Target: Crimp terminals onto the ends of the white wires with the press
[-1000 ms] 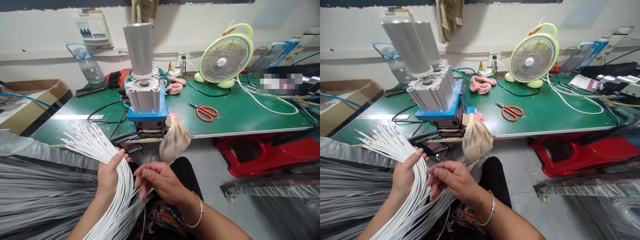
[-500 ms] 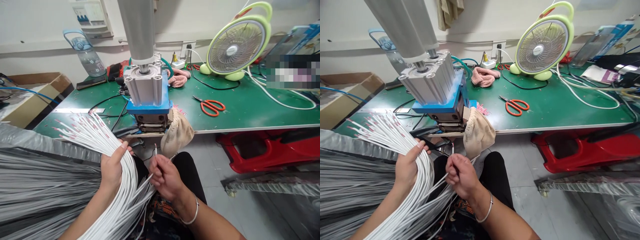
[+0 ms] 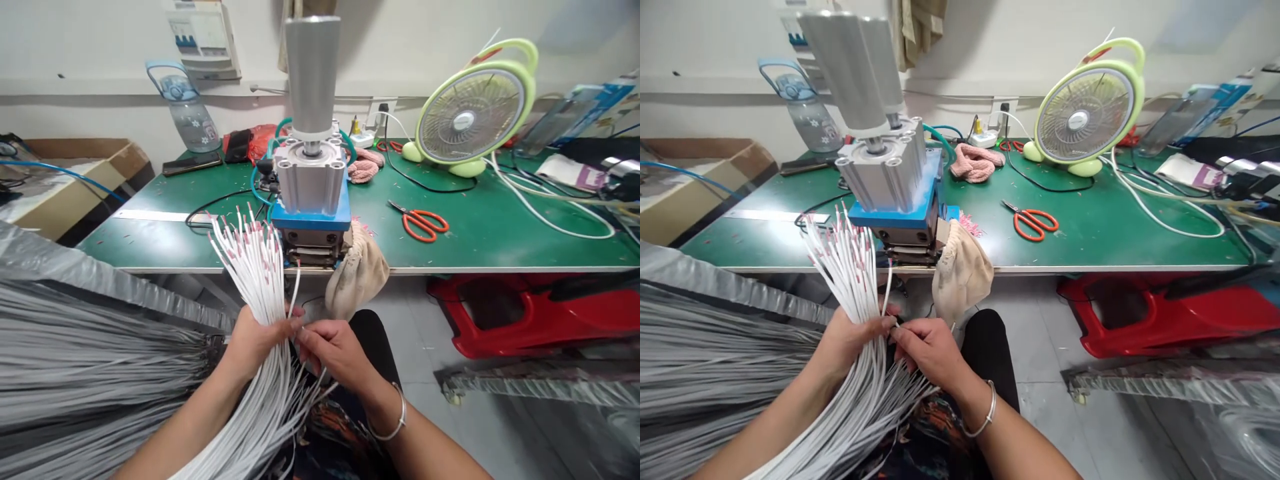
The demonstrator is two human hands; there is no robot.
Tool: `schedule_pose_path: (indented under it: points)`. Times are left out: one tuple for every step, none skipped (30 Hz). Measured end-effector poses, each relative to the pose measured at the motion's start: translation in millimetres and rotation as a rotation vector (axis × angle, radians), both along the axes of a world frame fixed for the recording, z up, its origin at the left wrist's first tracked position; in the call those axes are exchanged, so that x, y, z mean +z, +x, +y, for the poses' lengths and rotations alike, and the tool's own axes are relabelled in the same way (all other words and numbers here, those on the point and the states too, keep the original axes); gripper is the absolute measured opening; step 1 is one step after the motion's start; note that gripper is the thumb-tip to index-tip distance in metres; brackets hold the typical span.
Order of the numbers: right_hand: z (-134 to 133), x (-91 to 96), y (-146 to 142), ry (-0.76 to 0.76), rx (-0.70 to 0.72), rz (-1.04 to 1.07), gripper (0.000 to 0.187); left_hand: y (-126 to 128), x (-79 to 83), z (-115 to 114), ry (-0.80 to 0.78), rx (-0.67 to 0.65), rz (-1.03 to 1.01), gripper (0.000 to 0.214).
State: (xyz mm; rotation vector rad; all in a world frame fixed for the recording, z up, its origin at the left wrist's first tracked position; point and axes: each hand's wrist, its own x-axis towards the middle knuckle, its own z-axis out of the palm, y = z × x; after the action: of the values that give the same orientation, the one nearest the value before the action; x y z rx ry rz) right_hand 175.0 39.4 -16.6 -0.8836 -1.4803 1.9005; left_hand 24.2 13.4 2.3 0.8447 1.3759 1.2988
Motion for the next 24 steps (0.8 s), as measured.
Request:
schedule_pose_path:
  points:
    - [0.3,3.9,-2.4,0.032,0.004,-0.031,0.037,0.7,1.3,0.0,0.023,0.013,0.014,0.014]
    - [0.6,6.3,-4.1,0.053,0.003,-0.047,0.037,0.4,2.7,0.2,0.049,0.034,0.043,0.012]
    - [1.0,7.4,-5.3,0.062,0.003,-0.048,0.037,-0.7,4.2,0.5,0.072,0.058,0.085,0.011]
    - [1.4,7.8,-5.9,0.058,0.005,-0.039,0.037,-2.4,5.6,0.9,0.089,0.087,0.135,0.011]
    - [2.1,8.0,-6.2,0.043,0.007,-0.024,0.037,-4.5,7.1,1.5,0.098,0.113,0.183,0.012]
    - [3.1,8.3,-6.2,0.022,0.01,-0.009,0.037,-6.9,8.8,2.1,0.105,0.145,0.222,0.013]
    - [4.6,9.2,-5.9,0.003,0.009,0.005,0.037,-9.3,10.6,2.9,0.116,0.186,0.247,0.014]
    - [6.7,10.9,-5.4,-0.008,0.003,0.014,0.035,-11.7,12.9,3.6,0.137,0.244,0.254,0.014]
    - [9.3,13.6,-4.9,-0.008,-0.007,0.023,0.033,-14.0,15.6,4.4,0.169,0.313,0.239,0.014]
    - [12.5,17.1,-4.5,0.001,-0.023,0.041,0.031,-16.1,19.1,5.1,0.211,0.382,0.2,0.014]
    - [16.0,21.3,-4.3,0.009,-0.042,0.068,0.03,-17.8,23.2,5.7,0.26,0.444,0.137,0.014]
    - [19.8,25.8,-4.4,0.009,-0.065,0.102,0.028,-19.2,27.9,6.1,0.311,0.491,0.056,0.014]
    - [23.6,30.4,-5.1,-0.005,-0.094,0.141,0.027,-20.1,33.0,6.6,0.357,0.514,-0.033,0.014]
    - [27.2,34.7,-6.3,-0.033,-0.124,0.183,0.026,-20.6,38.4,7.1,0.396,0.523,-0.117,0.014]
    - [30.6,38.6,-8.0,-0.074,-0.152,0.225,0.025,-20.9,43.6,7.9,0.426,0.524,-0.183,0.014]
    - [33.7,41.9,-10.3,-0.121,-0.176,0.263,0.024,-21.0,48.4,9.1,0.448,0.527,-0.229,0.014]
    - [36.5,44.5,-13.0,-0.167,-0.198,0.298,0.024,-21.1,52.8,11.0,0.464,0.537,-0.254,0.014]
    - [38.9,46.5,-15.8,-0.207,-0.218,0.33,0.023,-21.2,56.5,13.5,0.476,0.553,-0.266,0.014]
    - [41.0,48.2,-18.7,-0.244,-0.235,0.359,0.023,-21.5,59.8,16.6,0.487,0.577,-0.27,0.014]
    - [42.8,49.5,-21.4,-0.278,-0.255,0.387,0.023,-21.9,62.7,20.1,0.499,0.604,-0.267,0.014]
    - [44.4,50.6,-23.9,-0.309,-0.276,0.414,0.022,-22.3,65.4,23.8,0.51,0.627,-0.264,0.014]
    - [45.9,51.7,-26.1,-0.336,-0.299,0.44,0.021,-22.7,68.1,27.5,0.518,0.644,-0.264,0.014]
    - [47.2,52.7,-27.8,-0.358,-0.321,0.462,0.019,-23.0,70.9,30.9,0.526,0.652,-0.268,0.015]
    - [48.4,53.5,-29.3,-0.375,-0.343,0.482,0.018,-23.2,73.6,33.9,0.53,0.656,-0.274,0.015]
